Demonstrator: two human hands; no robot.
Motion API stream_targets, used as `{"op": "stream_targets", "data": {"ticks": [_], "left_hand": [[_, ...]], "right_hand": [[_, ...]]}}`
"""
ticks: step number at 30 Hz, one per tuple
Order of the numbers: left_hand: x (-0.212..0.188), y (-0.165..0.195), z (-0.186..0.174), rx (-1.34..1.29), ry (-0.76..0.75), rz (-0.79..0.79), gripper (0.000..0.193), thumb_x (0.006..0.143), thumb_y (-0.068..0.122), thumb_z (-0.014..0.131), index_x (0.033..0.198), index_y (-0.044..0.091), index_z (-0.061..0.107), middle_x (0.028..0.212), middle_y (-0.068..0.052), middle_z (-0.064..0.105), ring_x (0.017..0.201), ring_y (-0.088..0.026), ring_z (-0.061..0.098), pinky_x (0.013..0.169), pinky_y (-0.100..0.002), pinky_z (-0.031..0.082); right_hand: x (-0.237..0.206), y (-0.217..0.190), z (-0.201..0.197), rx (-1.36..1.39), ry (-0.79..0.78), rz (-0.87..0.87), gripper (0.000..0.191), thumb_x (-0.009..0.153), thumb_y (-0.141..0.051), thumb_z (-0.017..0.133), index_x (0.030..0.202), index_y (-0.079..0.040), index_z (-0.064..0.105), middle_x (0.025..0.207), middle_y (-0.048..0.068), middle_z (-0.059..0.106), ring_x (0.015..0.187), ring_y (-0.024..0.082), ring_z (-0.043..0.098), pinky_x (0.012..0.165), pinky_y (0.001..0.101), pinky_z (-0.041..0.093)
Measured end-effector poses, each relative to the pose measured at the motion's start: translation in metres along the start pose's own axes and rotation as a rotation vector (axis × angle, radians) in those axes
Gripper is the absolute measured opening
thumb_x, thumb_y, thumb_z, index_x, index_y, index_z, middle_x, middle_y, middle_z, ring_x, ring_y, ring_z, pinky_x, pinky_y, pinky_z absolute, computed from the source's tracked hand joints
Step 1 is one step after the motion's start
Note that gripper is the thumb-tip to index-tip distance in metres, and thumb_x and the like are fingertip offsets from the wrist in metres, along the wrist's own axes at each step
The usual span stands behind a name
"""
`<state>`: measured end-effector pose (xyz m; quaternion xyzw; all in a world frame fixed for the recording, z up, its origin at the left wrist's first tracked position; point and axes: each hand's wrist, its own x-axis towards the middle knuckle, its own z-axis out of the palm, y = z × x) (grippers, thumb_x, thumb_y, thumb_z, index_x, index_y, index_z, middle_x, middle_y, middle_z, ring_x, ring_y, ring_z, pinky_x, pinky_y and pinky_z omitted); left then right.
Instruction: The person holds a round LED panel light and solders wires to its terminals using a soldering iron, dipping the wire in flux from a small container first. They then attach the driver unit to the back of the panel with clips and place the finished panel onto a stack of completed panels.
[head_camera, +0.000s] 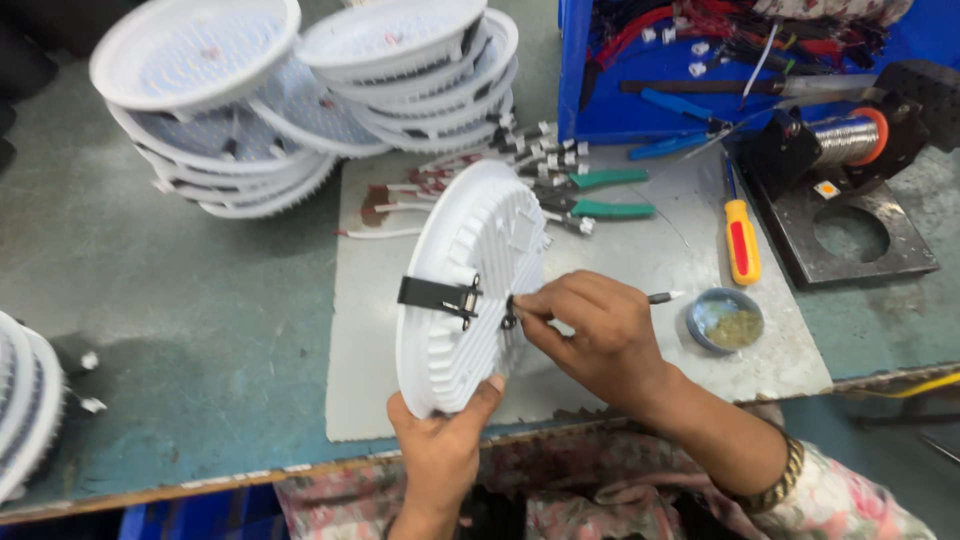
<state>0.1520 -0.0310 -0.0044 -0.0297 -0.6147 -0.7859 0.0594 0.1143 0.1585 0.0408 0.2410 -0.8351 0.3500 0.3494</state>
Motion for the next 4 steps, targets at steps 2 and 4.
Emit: {"op": "stream_targets", "data": {"ticks": [2,4], "left_hand": [[-0.004,0.001,0.001,0.06,0.004,0.016,0.021,0.083,-0.002,0.078,0.103,-0.006,0.075,0.093,-0.005,0.076,0.081,-0.011,0.068,0.073,-0.027,0.056],[-0.011,0.0,0.001,0.133,-0.019,0.058,0.02,0.086,0.0,0.08,0.105,-0.004,0.075,0.094,-0.005,0.076,0.082,-0.011,0.068,0.075,-0.026,0.056]], "right_hand": [[-0.007,-0.002,0.0,0.053,-0.009,0.067,0.015,0.084,-0.006,0.081,0.098,-0.006,0.075,0.089,0.008,0.073,0.078,0.023,0.071,0.067,0.0336,0.055],[-0.018,-0.004,-0.004,0.091,-0.091,0.232,0.017,0.087,-0.007,0.082,0.104,-0.006,0.077,0.087,0.009,0.074,0.071,0.02,0.069,0.062,0.0335,0.053]]}}
